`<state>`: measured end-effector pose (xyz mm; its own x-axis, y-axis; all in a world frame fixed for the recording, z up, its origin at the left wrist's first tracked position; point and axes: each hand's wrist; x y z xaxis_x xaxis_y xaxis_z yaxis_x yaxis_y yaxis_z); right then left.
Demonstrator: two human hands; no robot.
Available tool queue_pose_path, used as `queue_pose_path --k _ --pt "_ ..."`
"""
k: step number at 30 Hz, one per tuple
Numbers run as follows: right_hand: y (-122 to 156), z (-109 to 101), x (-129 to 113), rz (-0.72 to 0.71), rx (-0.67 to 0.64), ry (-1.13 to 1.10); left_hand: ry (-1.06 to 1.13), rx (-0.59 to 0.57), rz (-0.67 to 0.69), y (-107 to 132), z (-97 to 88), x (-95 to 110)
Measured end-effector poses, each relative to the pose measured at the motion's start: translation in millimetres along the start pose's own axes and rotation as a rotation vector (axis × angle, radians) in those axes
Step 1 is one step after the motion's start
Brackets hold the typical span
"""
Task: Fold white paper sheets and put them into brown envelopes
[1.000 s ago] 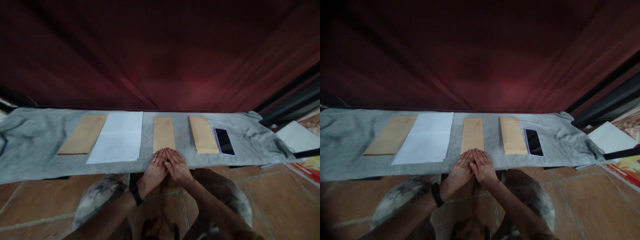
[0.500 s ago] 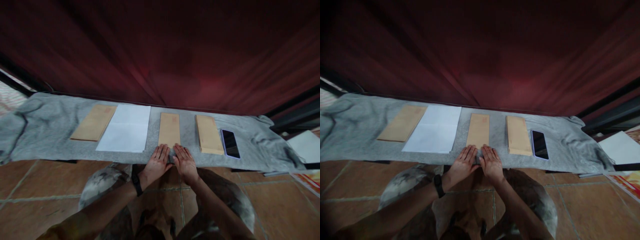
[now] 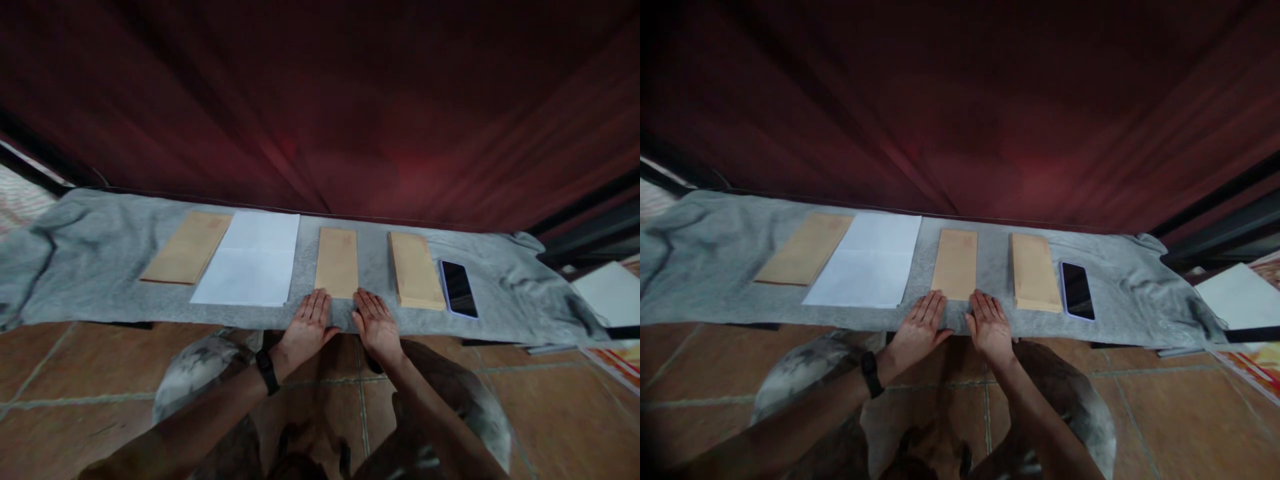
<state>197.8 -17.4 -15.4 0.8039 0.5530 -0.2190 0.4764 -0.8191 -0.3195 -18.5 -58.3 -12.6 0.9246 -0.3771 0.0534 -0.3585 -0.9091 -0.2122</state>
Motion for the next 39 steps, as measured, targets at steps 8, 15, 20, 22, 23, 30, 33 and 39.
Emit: queue_pose_path --k 8,15,20,22,23,30,33,39 --pt "-3 8 -21 -0.151 -0.039 -0.057 -0.006 -0.009 -0.002 0 0.5 1" --pt "-4 7 -18 -0.096 -0.029 -0.042 0.007 -0.002 -0.015 0 -2.2 0" --pt "-4 2 -10 -0.064 -0.015 -0.018 0.006 0.003 -0.023 1 -3.2 -1" --pt "-4 1 -8 -0.054 -0.013 -0.010 0.005 0.001 -0.030 2 -2.7 -2" --pt "-3 0 -7 -0.049 -0.012 -0.008 0.008 0.002 -0.032 2 -2.4 -3" --pt "-4 0 -8 -0.019 0.003 -0.002 0.072 0.074 -0.050 3 -6.9 -8" --pt "-5 2 -12 0.006 0.021 0.006 0.116 0.114 -0.102 0 -12.4 -10" --pt "-10 3 -15 0.048 0.049 0.013 0.336 0.168 -0.265 -23 -16.3 -18"
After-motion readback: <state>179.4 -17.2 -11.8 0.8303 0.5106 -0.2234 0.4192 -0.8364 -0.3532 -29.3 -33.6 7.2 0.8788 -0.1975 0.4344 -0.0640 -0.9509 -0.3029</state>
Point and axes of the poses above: each hand's wrist, its own y-axis away from the middle knuckle, its own z-axis out of the palm, x = y × z, and after that the axes turned 1 degree about y, right-handed
